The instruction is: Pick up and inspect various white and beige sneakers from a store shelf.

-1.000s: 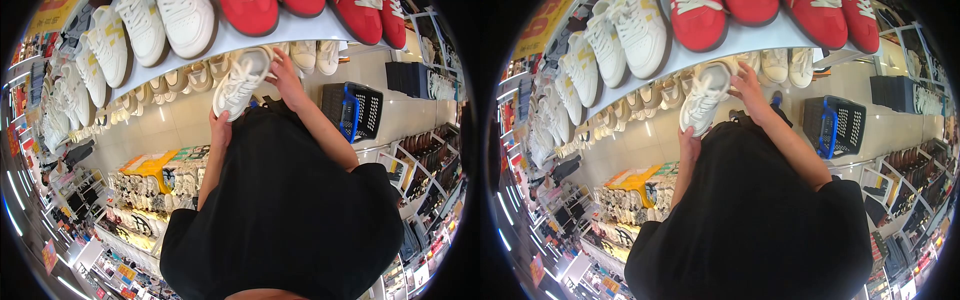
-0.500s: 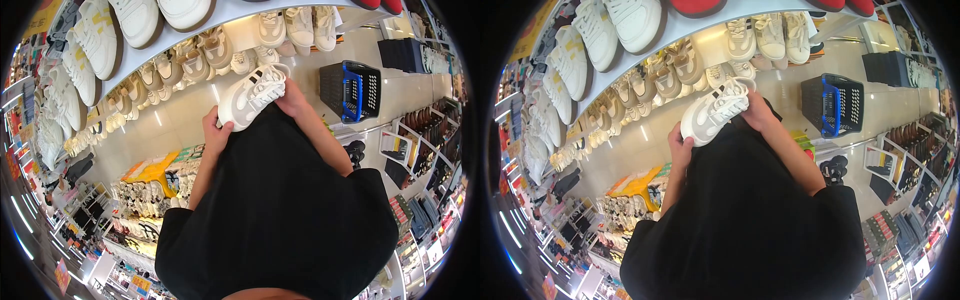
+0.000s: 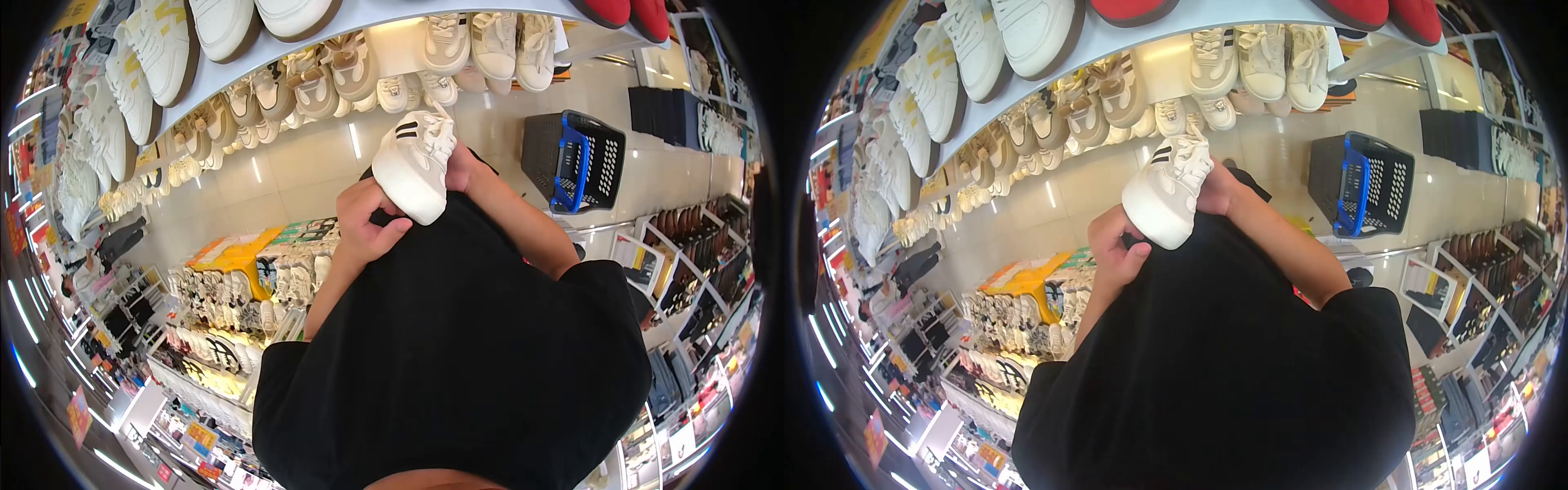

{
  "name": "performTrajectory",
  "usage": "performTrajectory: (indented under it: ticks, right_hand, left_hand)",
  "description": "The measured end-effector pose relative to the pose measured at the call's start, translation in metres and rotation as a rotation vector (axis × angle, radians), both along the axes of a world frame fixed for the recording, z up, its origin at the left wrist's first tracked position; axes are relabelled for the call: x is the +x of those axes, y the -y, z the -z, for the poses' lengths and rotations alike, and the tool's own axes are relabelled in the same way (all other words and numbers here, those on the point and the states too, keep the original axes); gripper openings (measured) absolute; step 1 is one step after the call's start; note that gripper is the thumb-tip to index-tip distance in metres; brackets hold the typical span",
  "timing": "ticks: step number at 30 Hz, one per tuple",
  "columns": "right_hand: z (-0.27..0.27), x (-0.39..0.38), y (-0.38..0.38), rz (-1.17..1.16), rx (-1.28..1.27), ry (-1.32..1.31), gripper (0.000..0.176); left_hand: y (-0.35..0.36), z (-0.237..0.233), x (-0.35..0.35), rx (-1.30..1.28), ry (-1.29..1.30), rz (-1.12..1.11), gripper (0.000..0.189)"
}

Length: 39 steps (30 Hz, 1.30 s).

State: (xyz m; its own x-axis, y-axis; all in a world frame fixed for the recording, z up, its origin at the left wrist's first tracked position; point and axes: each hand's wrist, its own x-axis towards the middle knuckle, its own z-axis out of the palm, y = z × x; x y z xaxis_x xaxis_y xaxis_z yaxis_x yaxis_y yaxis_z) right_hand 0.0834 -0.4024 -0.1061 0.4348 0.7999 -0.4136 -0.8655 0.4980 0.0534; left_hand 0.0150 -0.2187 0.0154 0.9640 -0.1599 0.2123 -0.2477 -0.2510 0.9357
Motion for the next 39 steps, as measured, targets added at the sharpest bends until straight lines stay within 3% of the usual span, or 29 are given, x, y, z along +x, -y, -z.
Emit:
performTrajectory:
  ticks: [6,9,10,13,14,19,22,26,32,39]
  right_hand:
    - [0.01,0.008,0.012,0.177,-0.03,0.167,0.033]
    - [0.002,0.013,0.02,0.31,-0.197,0.159,0.033]
    - [0.002,0.017,0.023,0.33,-0.182,0.169,0.037]
    - [-0.017,0.023,0.017,0.459,-0.256,0.393,0.056]
    - [-0.022,0.026,0.015,0.446,-0.256,0.404,0.073]
    - [-0.044,0.03,0.008,0.468,-0.363,0.534,0.065]
    - [-0.043,0.032,0.005,0.47,-0.425,0.604,0.062]
    - [-0.043,0.028,0.011,0.453,-0.295,0.613,0.071]
    - [-0.06,0.024,0.014,0.469,-0.224,0.686,0.086]
    - [-0.055,0.016,0.018,0.509,-0.217,0.64,0.074]
  left_hand:
    - [0.017,0.016,-0.024,-0.17,-0.222,-0.32,0.051]
    - [0.02,0.038,-0.022,-0.272,-0.256,-0.525,0.052]
    - [0.015,0.039,-0.023,-0.302,-0.398,-0.506,0.06]
    - [0.013,0.019,-0.012,-0.907,-0.753,-0.42,0.068]
    - [0.005,0.019,-0.011,-0.922,-0.814,-0.338,0.074]
    - [-0.01,0.019,-0.01,-0.945,-0.73,-0.28,0.068]
    - [-0.011,0.022,-0.019,-0.784,-0.552,-0.379,0.065]
    - [-0.015,0.022,-0.028,-0.675,-0.357,-0.399,0.064]
    - [-0.014,0.018,-0.039,-0.85,-0.471,-0.373,0.062]
    - [-0.006,0.021,-0.048,-0.736,-0.508,-0.382,0.06]
